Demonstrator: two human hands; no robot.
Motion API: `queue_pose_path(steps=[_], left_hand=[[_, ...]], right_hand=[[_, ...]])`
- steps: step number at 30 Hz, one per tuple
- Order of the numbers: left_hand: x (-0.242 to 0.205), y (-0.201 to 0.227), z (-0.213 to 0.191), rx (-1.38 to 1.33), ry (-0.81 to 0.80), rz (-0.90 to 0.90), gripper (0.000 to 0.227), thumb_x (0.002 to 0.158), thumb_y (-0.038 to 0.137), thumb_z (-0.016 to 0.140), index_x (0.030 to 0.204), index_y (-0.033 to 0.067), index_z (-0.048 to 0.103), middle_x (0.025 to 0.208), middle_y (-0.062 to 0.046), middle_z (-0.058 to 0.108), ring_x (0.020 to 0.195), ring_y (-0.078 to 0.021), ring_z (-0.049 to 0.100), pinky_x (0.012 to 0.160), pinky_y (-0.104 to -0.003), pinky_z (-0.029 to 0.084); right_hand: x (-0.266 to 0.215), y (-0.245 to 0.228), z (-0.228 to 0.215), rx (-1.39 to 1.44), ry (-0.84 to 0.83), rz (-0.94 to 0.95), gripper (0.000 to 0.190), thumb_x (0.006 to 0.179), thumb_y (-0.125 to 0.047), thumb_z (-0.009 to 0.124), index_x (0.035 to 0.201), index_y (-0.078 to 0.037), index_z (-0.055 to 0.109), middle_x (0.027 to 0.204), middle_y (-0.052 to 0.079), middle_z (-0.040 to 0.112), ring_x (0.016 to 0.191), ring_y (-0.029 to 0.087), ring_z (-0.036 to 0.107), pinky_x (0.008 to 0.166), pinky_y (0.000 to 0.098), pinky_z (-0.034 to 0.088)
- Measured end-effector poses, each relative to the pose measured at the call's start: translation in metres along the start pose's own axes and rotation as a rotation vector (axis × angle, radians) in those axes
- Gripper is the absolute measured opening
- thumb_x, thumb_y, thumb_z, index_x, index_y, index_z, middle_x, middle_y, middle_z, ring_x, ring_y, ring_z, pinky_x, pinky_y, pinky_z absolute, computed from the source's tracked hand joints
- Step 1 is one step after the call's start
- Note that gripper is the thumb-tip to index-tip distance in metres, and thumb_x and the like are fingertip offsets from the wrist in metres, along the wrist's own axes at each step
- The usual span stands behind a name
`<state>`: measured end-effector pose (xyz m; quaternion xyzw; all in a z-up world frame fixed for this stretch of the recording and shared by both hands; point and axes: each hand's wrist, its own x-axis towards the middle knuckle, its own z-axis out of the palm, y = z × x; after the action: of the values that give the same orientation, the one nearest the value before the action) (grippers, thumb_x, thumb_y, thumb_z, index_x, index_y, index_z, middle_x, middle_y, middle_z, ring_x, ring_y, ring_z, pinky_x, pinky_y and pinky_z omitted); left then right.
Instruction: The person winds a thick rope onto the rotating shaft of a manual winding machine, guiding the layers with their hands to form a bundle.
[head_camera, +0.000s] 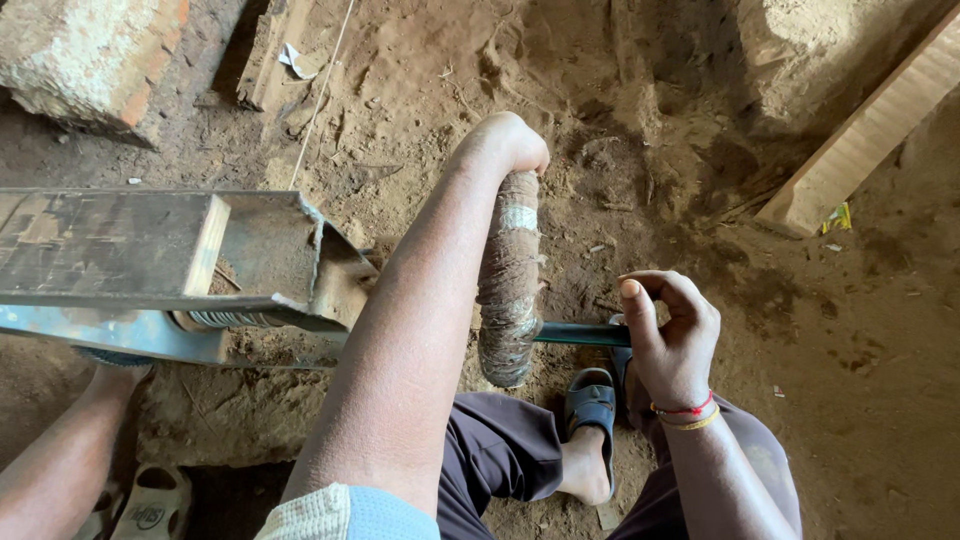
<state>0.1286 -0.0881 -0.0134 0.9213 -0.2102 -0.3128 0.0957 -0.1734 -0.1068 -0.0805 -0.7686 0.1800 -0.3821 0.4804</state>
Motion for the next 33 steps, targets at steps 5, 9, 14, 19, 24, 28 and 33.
queue_pose_path(steps=[5,9,14,19,24,28,33], left_hand=[[0.004,0.0,-0.002,-0.041,-0.047,-0.051,0.037,0.085,0.018,0.07,0.12,0.0078,0.075,0.122,-0.012,0.074,0.103,-0.0224,0.074,0.096,-0.044,0.057],[0.004,-0.001,-0.002,-0.045,-0.017,-0.064,0.038,0.084,0.019,0.072,0.12,0.0067,0.073,0.12,-0.013,0.073,0.099,-0.0226,0.074,0.093,-0.044,0.058],[-0.007,-0.006,-0.001,-0.062,0.035,-0.036,0.039,0.083,0.021,0.075,0.119,0.0057,0.075,0.12,-0.014,0.074,0.097,-0.023,0.075,0.094,-0.043,0.059],[-0.022,-0.013,0.0,-0.113,0.094,0.016,0.045,0.083,0.023,0.075,0.124,0.0051,0.071,0.122,-0.016,0.074,0.098,-0.0245,0.075,0.095,-0.043,0.057],[-0.042,-0.025,0.009,-0.234,0.31,0.102,0.059,0.083,0.026,0.076,0.132,-0.0006,0.06,0.119,-0.02,0.069,0.097,-0.0243,0.069,0.089,-0.041,0.058],[-0.076,-0.032,0.026,-0.243,0.44,0.112,0.056,0.097,0.031,0.062,0.142,-0.0016,0.051,0.109,-0.017,0.074,0.084,-0.0234,0.072,0.065,-0.036,0.058],[-0.139,-0.043,0.073,-0.059,0.718,0.366,0.093,0.081,0.016,0.079,0.152,-0.0044,0.023,0.125,-0.038,0.052,0.073,-0.0255,0.069,0.046,-0.027,0.059]], right_hand=[[-0.001,0.006,0.004,0.17,0.056,0.124,0.016,0.106,-0.013,0.067,0.105,0.003,0.071,0.088,0.001,0.067,0.079,0.004,0.057,0.07,0.02,0.045],[-0.004,0.011,0.009,0.2,0.131,0.043,0.02,0.108,-0.015,0.065,0.104,0.003,0.07,0.088,0.002,0.067,0.078,0.004,0.057,0.069,0.0198,0.043],[-0.005,0.014,0.008,0.121,0.197,-0.197,0.025,0.108,-0.02,0.061,0.099,0.002,0.069,0.087,0.006,0.065,0.076,0.009,0.059,0.07,0.0222,0.045],[-0.005,0.012,0.009,0.067,0.202,-0.322,0.025,0.105,-0.02,0.062,0.093,0.001,0.068,0.083,0.009,0.066,0.077,0.018,0.061,0.071,0.0283,0.047],[-0.008,0.011,0.005,0.009,0.14,-0.386,0.021,0.098,-0.017,0.063,0.088,0.0,0.068,0.079,0.01,0.065,0.076,0.024,0.064,0.072,0.0327,0.05],[-0.01,0.013,0.006,-0.005,0.126,-0.426,0.019,0.098,-0.017,0.064,0.089,0.0,0.067,0.081,0.01,0.065,0.081,0.028,0.066,0.079,0.0354,0.053],[-0.011,0.014,0.005,-0.014,0.124,-0.42,0.02,0.099,-0.018,0.064,0.089,-0.001,0.068,0.082,0.011,0.066,0.082,0.028,0.067,0.079,0.0359,0.053]])
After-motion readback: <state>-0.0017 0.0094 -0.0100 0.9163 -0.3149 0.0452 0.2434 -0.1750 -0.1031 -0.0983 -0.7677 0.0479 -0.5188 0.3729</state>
